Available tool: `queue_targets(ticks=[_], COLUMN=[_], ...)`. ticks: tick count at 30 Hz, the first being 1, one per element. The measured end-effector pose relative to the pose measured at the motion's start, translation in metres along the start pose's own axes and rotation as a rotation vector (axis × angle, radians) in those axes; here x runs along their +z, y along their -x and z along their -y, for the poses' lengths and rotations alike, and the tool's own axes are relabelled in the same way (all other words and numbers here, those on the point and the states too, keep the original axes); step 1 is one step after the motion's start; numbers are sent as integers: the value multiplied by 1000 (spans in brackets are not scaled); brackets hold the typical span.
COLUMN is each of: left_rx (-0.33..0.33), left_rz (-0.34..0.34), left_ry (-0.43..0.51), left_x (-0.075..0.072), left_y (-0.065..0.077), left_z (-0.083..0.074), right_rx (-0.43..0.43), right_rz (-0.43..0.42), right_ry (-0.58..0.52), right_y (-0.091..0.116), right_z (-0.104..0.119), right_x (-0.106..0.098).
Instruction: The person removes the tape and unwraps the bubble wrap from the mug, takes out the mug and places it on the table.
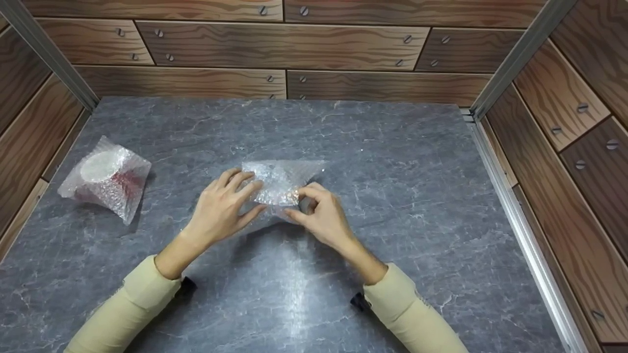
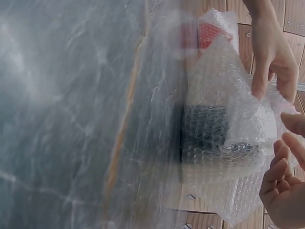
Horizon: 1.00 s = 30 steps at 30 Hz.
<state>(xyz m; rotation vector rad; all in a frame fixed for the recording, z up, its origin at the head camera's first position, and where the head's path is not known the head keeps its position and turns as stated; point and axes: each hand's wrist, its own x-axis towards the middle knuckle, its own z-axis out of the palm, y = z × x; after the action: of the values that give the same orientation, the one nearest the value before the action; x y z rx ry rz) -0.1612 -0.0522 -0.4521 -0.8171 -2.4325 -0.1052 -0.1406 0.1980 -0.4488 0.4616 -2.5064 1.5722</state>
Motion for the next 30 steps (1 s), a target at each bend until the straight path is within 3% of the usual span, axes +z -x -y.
queue_targets(ticks=[7,12,20,30], left_rx=[15,27,40,100], left_rz=[-35,-55,-94,-159], left_ry=[-20,-37,-29,-13], left_x=[0,-5,-13,-17], left_y=[3,4,7,-6], left_z=[4,8,17,25], right_rx=[-57,-96,-87,-84], right_rz=[-47,-76,-72,-74], right_ry=[181,206,240,261], right_y=[1,1,2,1], right_z=[-5,-7,-6,-5], right_x=[5,9,10,9])
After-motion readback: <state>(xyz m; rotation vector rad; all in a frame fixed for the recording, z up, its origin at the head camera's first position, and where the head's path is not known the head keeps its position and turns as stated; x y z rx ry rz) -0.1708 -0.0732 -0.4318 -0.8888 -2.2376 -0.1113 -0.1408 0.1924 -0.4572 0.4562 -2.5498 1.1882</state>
